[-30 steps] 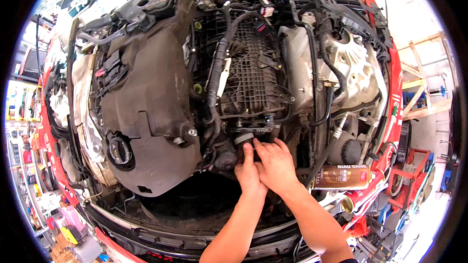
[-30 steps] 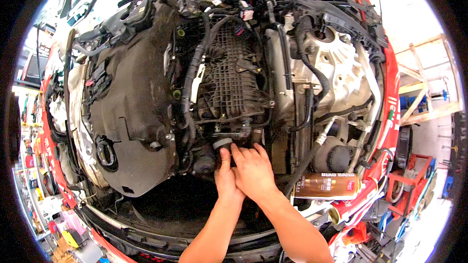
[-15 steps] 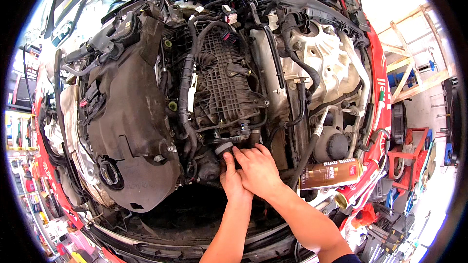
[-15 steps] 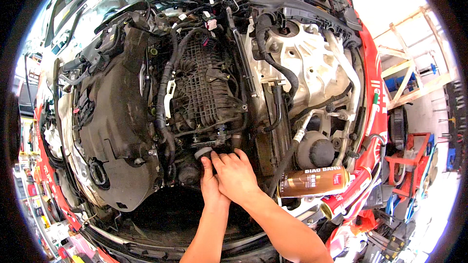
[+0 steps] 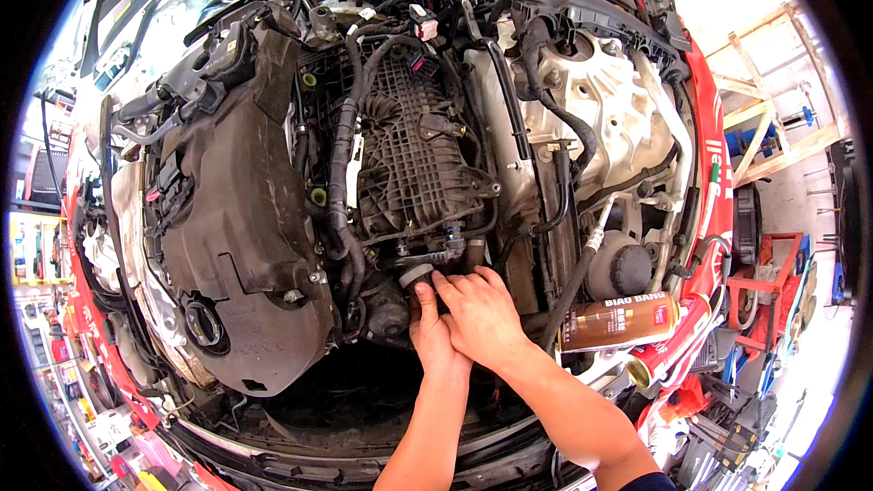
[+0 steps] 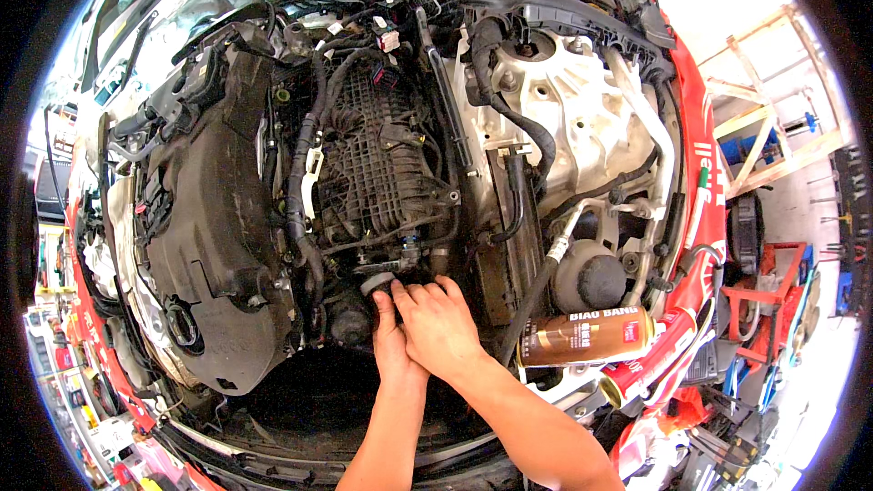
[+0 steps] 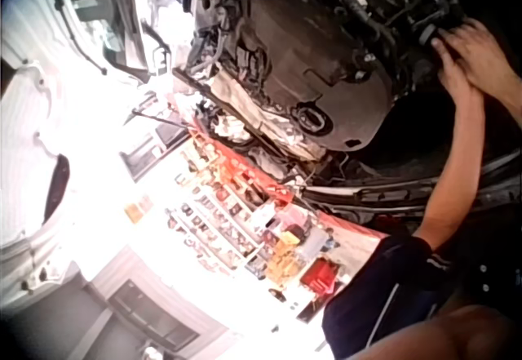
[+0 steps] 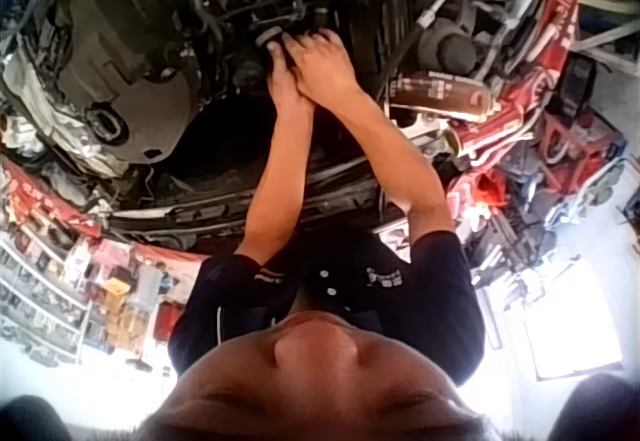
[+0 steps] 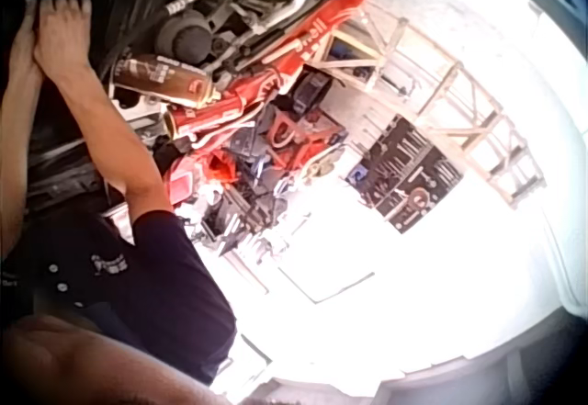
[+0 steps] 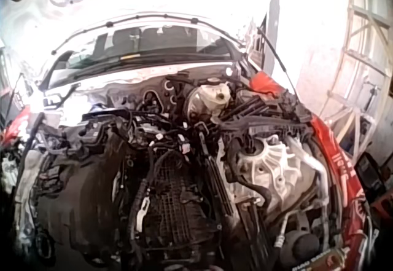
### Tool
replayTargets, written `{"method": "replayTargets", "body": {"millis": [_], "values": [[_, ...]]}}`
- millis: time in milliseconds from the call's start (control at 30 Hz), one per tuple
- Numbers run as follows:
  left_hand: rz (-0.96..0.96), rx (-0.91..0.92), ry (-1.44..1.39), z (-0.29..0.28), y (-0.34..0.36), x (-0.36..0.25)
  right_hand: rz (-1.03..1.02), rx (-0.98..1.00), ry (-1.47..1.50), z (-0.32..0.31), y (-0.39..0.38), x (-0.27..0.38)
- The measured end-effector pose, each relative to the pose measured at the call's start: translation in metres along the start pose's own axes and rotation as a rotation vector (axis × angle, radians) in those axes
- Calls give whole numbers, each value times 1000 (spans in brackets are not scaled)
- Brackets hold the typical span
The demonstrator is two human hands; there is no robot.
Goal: The person disconnects components in a car engine bay, picks up a heat shield cover from the floor, and positions and installs the cover into the engine bay by hand.
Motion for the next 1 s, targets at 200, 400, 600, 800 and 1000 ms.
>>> {"method": "replayTargets", "body": {"millis": [200,400,600,800,1000], "values": [[4,-35,24,1,-1,0,9,21,14,0,0,0],[17,-26,44,1,-1,0,8,9,22,0,0,0],[41,-25,64,3,-3,0,7,10,6,0,0,-1],[65,-64,67,8,-6,1,9,19,11,-2,0,0],[66,-72,54,10,-7,2,27,37,11,-3,0,0]]}}
Point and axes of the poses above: each hand's wrist, its own y-axis towards the middle knuckle, its own z-axis out of the palm, x = y × z, the point moved 1 cm from there along y, towards the middle knuckle, and after that the axes turned 15 degrees about -y, right-handed, at the moved point
